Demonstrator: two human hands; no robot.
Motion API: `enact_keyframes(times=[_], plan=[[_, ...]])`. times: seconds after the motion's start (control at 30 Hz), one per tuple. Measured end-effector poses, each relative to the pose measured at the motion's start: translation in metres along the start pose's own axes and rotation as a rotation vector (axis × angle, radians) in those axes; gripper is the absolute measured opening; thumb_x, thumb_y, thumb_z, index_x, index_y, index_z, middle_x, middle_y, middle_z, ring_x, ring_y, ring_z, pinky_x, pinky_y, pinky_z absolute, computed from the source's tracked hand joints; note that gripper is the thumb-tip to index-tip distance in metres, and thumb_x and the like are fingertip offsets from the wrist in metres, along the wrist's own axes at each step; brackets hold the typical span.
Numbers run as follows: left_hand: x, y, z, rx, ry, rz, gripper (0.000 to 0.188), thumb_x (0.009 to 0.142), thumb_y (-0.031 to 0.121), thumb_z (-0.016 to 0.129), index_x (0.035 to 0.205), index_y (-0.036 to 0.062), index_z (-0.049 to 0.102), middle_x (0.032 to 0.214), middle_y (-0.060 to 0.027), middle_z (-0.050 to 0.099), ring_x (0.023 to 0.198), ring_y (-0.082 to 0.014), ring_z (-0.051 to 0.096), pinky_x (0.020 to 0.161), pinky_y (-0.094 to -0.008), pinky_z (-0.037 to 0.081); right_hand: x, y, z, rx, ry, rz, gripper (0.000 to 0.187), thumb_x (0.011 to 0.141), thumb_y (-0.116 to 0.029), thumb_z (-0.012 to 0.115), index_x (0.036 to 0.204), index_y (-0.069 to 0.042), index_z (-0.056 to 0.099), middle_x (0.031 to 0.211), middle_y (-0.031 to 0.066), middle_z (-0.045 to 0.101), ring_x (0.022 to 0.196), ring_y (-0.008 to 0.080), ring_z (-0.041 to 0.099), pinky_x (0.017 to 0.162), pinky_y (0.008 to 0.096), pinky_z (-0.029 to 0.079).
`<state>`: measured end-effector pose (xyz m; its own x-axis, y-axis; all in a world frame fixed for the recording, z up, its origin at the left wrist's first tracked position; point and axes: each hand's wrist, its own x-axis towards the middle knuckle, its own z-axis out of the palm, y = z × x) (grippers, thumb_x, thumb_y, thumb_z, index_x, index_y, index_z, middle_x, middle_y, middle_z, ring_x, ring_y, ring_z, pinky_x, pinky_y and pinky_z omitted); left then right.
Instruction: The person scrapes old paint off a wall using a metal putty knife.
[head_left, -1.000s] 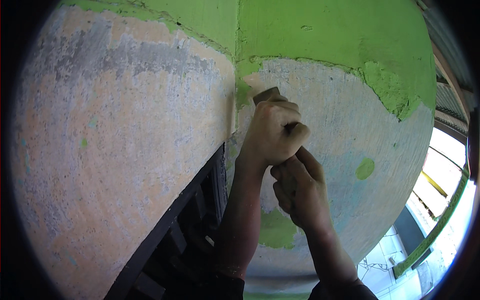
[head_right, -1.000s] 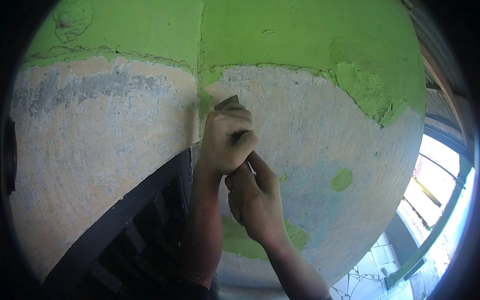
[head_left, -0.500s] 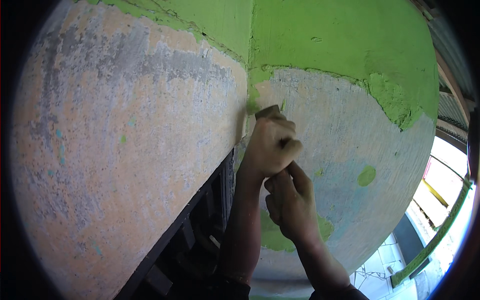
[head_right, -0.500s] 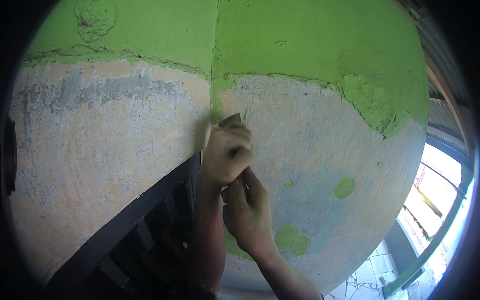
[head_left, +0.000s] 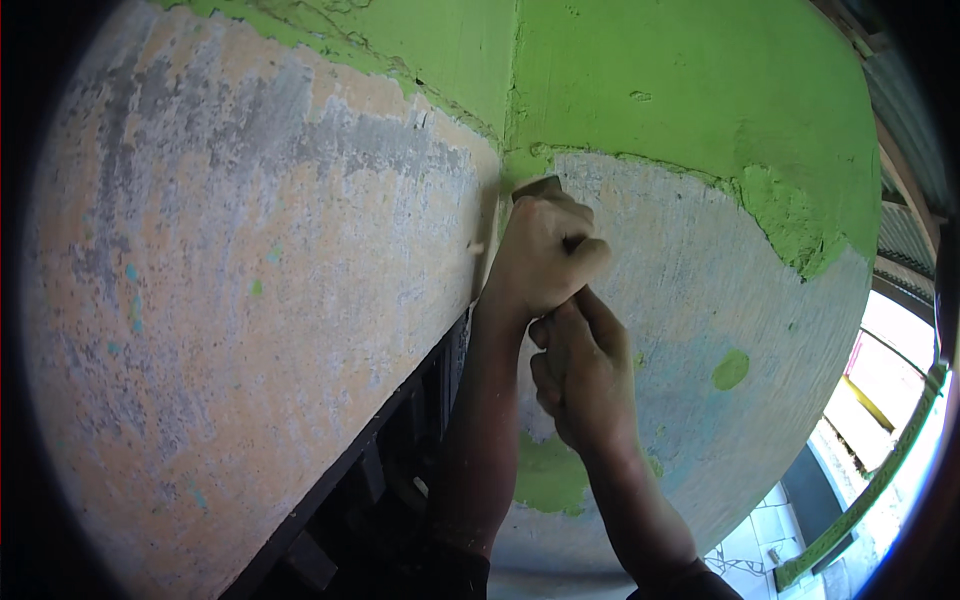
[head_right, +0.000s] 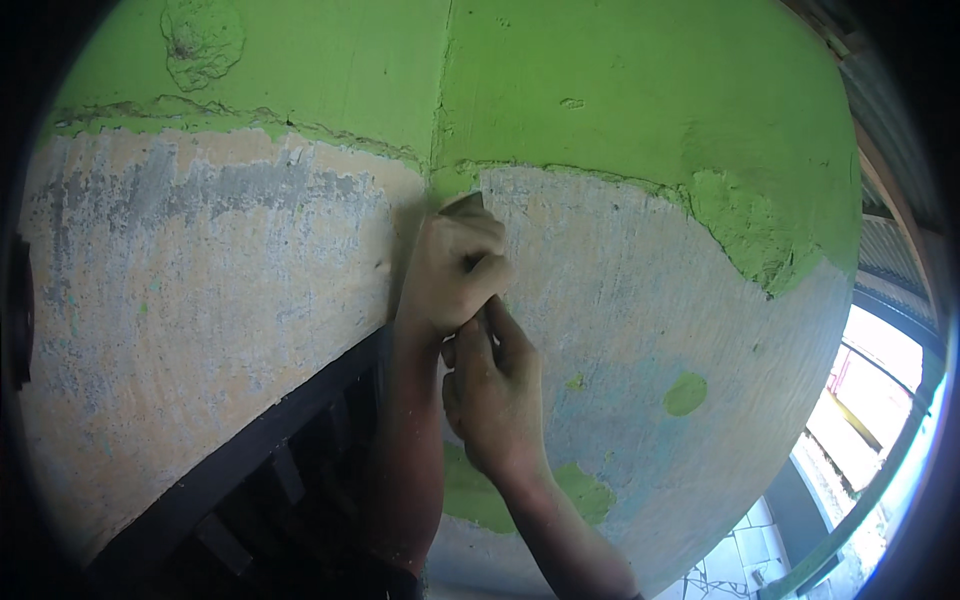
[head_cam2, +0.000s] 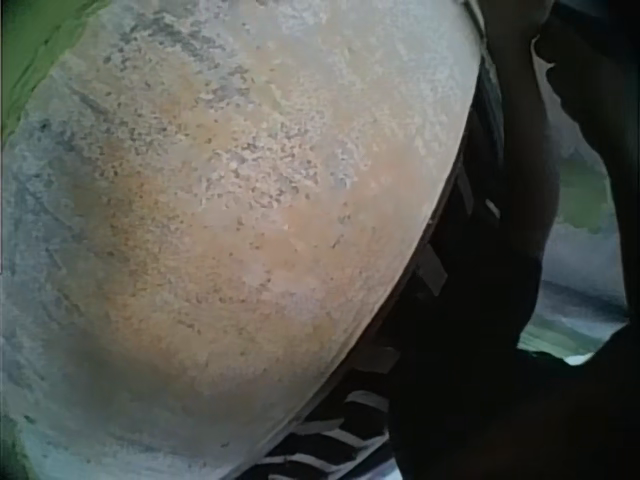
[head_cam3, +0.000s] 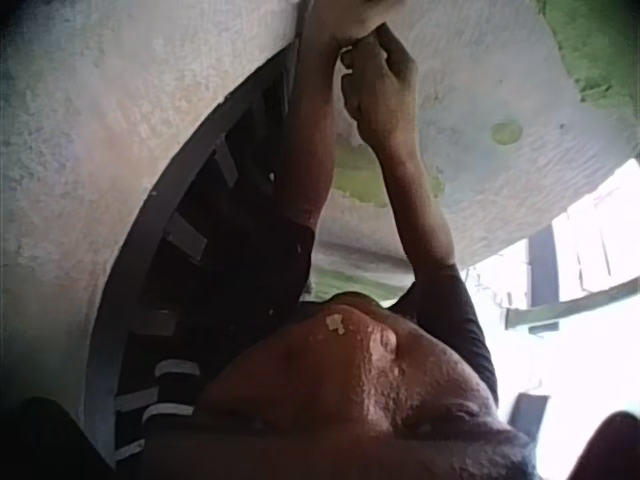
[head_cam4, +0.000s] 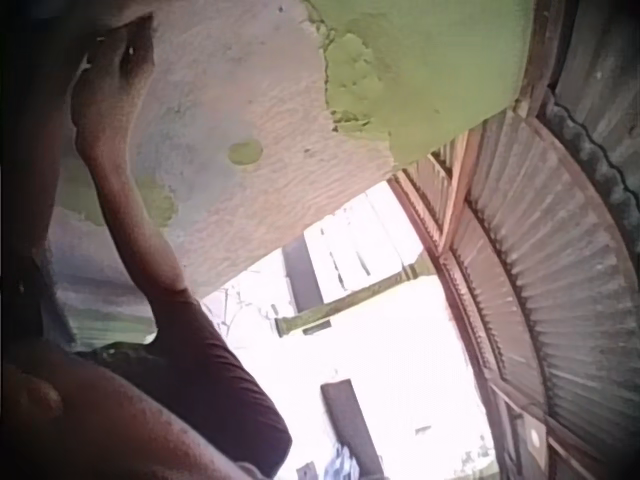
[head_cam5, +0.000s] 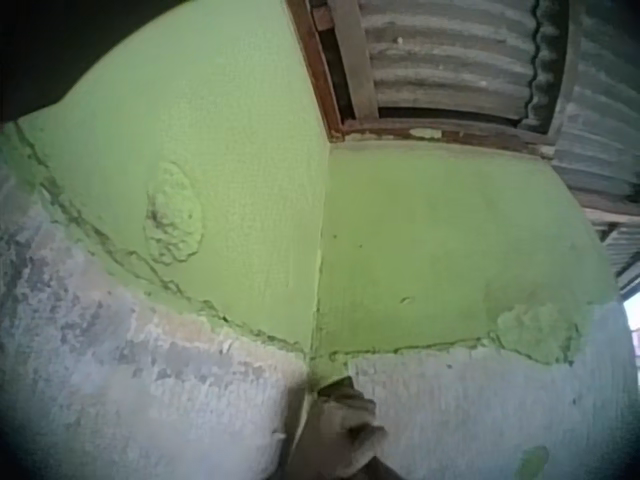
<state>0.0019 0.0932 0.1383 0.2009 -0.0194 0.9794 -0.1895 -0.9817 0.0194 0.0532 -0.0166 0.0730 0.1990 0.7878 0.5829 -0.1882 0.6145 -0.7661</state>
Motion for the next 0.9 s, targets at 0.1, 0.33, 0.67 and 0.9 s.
enact_keyframes(times=[0.1,0.33,0.67,0.9], plan=[[-0.026,0.003,0.016,-0.062,-0.054,0.159,0.02,0.055,0.008,0.053,0.045,0.0014,0.036,0.045,-0.0073,0.034,0.046,-0.0205,0.031,0.056,-0.0338,0.032,-0.024,0.013,-0.01,-0.018,0.075,0.036,0.019,0.096,-0.02,0.045,0.102,-0.003,0.052,0.071,0.0,0.047,0.041,0.0014,0.033,0.034,0.0182,0.024],[-0.005,0.006,0.005,-0.033,-0.009,0.063,0.023,0.059,0.011,0.056,0.044,0.0008,0.041,0.043,-0.0107,0.04,0.042,-0.0218,0.037,0.056,-0.0358,0.037,-0.012,0.0,-0.003,0.014,0.042,0.018,0.02,0.097,-0.018,0.044,0.107,-0.002,0.051,0.07,-0.0004,0.047,0.042,0.0016,0.032,0.034,0.0182,0.024],[0.019,0.012,0.027,-0.117,-0.08,0.171,0.017,0.055,0.002,0.05,0.047,-0.0011,0.035,0.047,-0.0075,0.032,0.048,-0.02,0.03,0.052,-0.0352,0.028,-0.015,-0.017,-0.014,0.05,0.086,-0.071,0.019,0.096,-0.017,0.043,0.106,-0.002,0.05,0.073,0.0014,0.047,0.04,0.0026,0.031,0.033,0.0189,0.024],[0.035,0.016,0.034,-0.077,-0.06,0.094,0.021,0.058,0.006,0.056,0.046,-0.0019,0.04,0.043,-0.0098,0.037,0.043,-0.0212,0.032,0.056,-0.0349,0.035,-0.005,-0.039,-0.027,0.028,0.032,0.038,0.021,0.096,-0.02,0.043,0.108,-0.004,0.05,0.075,0.003,0.049,0.04,0.0033,0.033,0.032,0.0191,0.024]])
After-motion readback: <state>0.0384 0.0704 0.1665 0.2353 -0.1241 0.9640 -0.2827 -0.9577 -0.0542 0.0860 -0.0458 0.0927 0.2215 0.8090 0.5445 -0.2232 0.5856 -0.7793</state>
